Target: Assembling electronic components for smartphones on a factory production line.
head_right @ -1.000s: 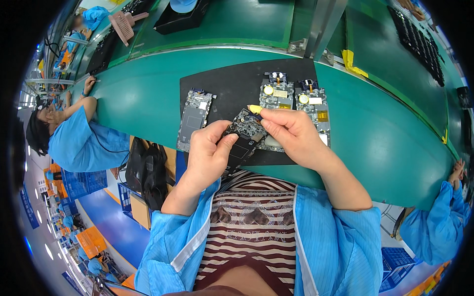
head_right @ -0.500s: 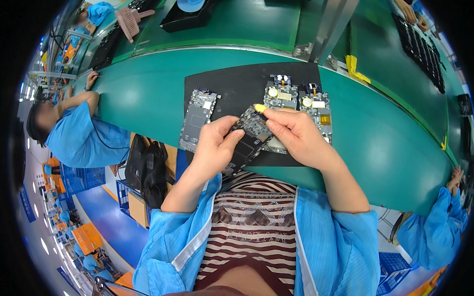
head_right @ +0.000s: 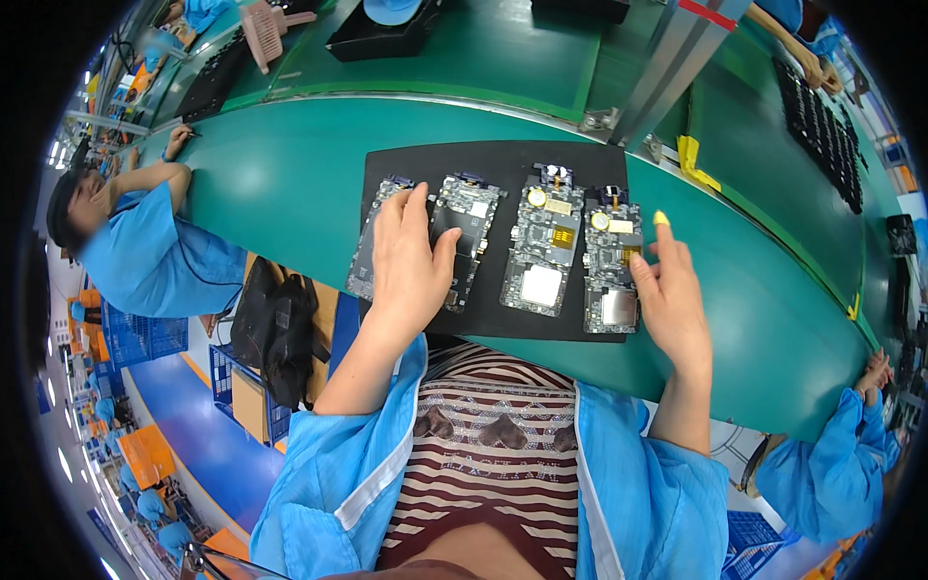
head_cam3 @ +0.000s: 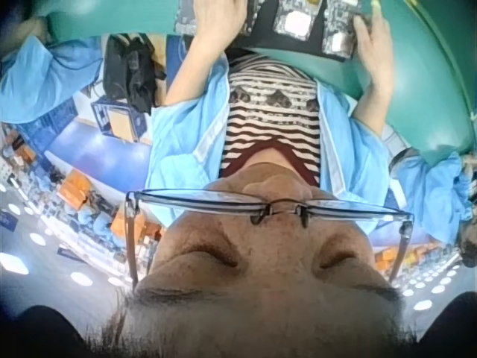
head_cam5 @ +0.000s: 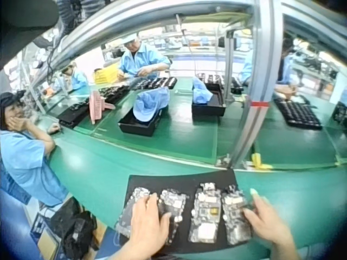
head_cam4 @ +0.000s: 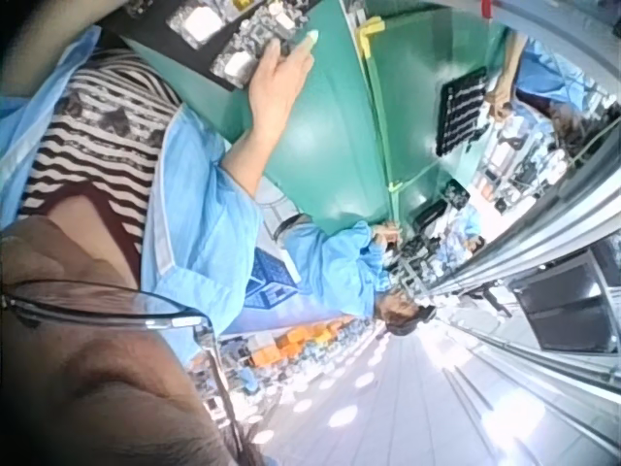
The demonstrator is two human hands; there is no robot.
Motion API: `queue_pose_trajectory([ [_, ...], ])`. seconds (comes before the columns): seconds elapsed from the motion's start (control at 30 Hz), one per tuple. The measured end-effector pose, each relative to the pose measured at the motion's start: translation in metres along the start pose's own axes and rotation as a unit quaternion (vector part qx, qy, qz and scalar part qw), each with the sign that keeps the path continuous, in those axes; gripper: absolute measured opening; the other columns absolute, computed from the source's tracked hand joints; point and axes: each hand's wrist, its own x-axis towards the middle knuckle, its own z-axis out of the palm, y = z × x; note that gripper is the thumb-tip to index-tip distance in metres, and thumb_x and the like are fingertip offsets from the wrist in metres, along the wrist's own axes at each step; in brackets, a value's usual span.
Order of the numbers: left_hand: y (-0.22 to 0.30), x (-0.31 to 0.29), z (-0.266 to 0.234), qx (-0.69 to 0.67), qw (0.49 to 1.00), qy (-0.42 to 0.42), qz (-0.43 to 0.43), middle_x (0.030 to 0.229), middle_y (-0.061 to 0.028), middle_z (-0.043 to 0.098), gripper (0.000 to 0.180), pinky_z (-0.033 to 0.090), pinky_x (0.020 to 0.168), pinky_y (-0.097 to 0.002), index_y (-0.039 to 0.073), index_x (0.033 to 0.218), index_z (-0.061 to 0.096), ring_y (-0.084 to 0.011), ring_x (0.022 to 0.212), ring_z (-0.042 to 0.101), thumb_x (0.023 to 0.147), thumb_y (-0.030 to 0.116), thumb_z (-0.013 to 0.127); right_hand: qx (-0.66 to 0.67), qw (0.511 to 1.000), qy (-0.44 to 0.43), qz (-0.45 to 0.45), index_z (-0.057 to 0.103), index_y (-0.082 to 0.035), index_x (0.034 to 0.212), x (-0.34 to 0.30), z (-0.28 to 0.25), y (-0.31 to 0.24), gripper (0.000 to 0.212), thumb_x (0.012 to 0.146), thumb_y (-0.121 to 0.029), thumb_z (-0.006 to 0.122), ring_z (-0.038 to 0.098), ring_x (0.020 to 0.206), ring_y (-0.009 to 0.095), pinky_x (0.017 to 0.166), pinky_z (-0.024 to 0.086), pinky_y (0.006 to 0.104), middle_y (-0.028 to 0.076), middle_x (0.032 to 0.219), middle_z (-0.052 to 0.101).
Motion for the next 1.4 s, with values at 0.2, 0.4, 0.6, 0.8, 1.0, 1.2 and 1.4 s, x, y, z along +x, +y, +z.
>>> queue_pose_trajectory([
  [0.2, 0.034, -0.006, 0.012, -0.063, 0.992, -0.081, 0.077, 0.115, -0.0257, 0.045, 0.069, 0.039, 0.089, -0.0455, -0.006, 0.128, 0.038, -0.0406, 0.103, 0.044, 0.073, 0.017, 0.074, 0.08, 0.994, -0.059, -0.037, 0.029, 0.005, 0.141, -0.009, 0.019, 0.011, 0.058, 0.092, -0.014, 0.053, 0.051, 0.08, 0.017, 0.075, 0.045, 0.0282, 0.014, 0.101, 0.047],
  [0.4, 0.038, -0.003, 0.029, 0.03, 0.993, -0.106, 0.029, 0.11, -0.0214, 0.043, 0.085, 0.042, 0.086, -0.0427, -0.005, 0.127, 0.04, -0.0357, 0.102, 0.045, 0.061, 0.027, 0.083, 0.208, 0.967, -0.144, -0.008, 0.019, 0.002, 0.145, -0.023, 0.038, -0.013, 0.065, 0.09, -0.002, 0.052, 0.047, 0.081, 0.009, 0.075, 0.043, 0.0212, 0.005, 0.101, 0.042],
  [0.6, 0.031, -0.001, 0.021, -0.004, 0.991, -0.132, 0.017, 0.114, -0.0248, 0.047, 0.078, 0.041, 0.088, -0.0436, -0.005, 0.13, 0.037, -0.0391, 0.104, 0.047, 0.068, 0.018, 0.078, 0.182, 0.971, -0.153, -0.013, 0.017, 0.001, 0.146, -0.022, 0.037, -0.013, 0.067, 0.089, -0.002, 0.053, 0.047, 0.085, 0.013, 0.077, 0.044, 0.0241, 0.009, 0.106, 0.044],
  [0.8, 0.026, 0.003, 0.005, 0.021, 0.989, -0.14, 0.046, 0.085, -0.0248, 0.061, 0.041, 0.048, 0.07, -0.0476, -0.006, 0.117, 0.048, -0.0408, 0.079, 0.06, 0.081, 0.008, 0.06, -0.024, 0.985, 0.055, -0.162, 0.028, 0.005, 0.138, -0.013, 0.04, -0.025, 0.059, 0.087, -0.007, 0.055, 0.044, 0.115, 0.034, 0.098, 0.037, 0.0382, 0.023, 0.125, 0.044],
  [1.0, 0.008, 0.016, -0.028, -0.162, 0.964, -0.208, 0.017, 0.067, -0.0192, 0.061, 0.013, 0.043, 0.057, -0.0435, -0.003, 0.088, 0.056, -0.0329, 0.061, 0.062, 0.087, 0.006, 0.048, 0.098, 0.966, 0.034, -0.239, 0.045, 0.005, 0.128, 0.002, 0.031, -0.037, 0.043, 0.087, -0.004, 0.052, 0.049, 0.115, 0.035, 0.098, 0.038, 0.0371, 0.023, 0.125, 0.05],
  [1.2, 0.007, -0.001, -0.028, -0.455, 0.812, -0.354, -0.094, 0.076, 0.0008, 0.059, 0.022, 0.042, 0.059, -0.0224, -0.003, 0.108, 0.059, -0.0025, 0.07, 0.049, 0.093, 0.008, 0.047, 0.407, 0.877, -0.251, -0.058, 0.053, 0.004, 0.125, 0.025, 0.041, -0.043, 0.034, 0.097, -0.014, 0.045, 0.058, 0.103, 0.016, 0.091, 0.045, 0.0277, 0.009, 0.114, 0.062],
  [1.4, 0.007, -0.003, -0.029, -0.508, 0.758, -0.384, -0.14, 0.085, 0.0022, 0.061, 0.021, 0.042, 0.061, -0.019, -0.004, 0.109, 0.059, -0.001, 0.074, 0.05, 0.091, 0.004, 0.053, 0.569, 0.755, -0.322, 0.053, 0.055, 0.004, 0.123, 0.028, 0.04, -0.038, 0.033, 0.093, -0.009, 0.05, 0.061, 0.101, 0.015, 0.089, 0.049, 0.0294, 0.012, 0.115, 0.062],
])
